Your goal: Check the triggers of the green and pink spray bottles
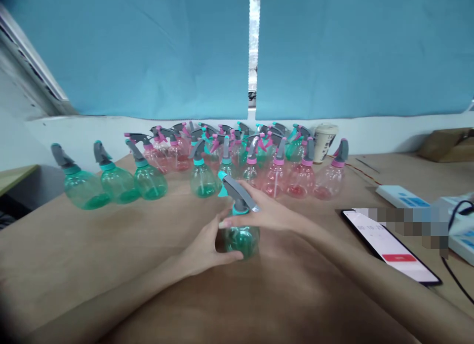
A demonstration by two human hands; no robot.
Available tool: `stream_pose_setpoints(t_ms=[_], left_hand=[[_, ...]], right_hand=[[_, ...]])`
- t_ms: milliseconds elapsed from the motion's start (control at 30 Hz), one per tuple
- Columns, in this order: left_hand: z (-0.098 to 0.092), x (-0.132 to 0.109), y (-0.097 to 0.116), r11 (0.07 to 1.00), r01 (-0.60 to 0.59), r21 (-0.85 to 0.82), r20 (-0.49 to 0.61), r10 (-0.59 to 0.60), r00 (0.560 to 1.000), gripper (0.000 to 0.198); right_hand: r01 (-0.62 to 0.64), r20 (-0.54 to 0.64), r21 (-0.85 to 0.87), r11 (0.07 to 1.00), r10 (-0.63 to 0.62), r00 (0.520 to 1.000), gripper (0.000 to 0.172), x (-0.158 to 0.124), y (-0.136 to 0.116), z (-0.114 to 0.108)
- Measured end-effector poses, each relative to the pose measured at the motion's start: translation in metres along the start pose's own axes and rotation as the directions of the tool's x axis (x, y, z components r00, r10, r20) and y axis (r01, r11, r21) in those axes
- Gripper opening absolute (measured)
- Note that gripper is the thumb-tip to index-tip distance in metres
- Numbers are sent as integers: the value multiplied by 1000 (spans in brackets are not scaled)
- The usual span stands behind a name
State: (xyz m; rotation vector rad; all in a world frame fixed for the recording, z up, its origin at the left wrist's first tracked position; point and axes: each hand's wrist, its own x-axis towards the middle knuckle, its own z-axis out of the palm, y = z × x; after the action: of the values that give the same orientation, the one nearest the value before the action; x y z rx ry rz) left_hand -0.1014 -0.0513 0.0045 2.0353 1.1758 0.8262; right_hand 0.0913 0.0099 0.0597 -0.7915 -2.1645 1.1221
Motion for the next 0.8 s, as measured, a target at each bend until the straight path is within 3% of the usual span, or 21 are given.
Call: stream_pose_setpoints(t_ms=[200,300,367,533,800], left_hand=[[21,23,8,997,-66,39,32,64,997,93],[19,32,1,983,-121,142,69,112,991,101],[13,36,-9,950,-155,271,115,127,985,105],[-5,41,-32,847,-76,526,193,-31,981,92],[-9,39,-33,813,-67,578,193,-56,980,79]], right_hand=[[150,-238,97,984,-124,963,38,-6,12,1],[167,-338,83,983,-130,932,39,-5,24,1],[167,-353,79,983,-129,927,43,-3,30,-2],[164,-408,65,984,-124,905,42,3,33,-9],[185,-383,28,982,-161,909,25,6,30,-13]])
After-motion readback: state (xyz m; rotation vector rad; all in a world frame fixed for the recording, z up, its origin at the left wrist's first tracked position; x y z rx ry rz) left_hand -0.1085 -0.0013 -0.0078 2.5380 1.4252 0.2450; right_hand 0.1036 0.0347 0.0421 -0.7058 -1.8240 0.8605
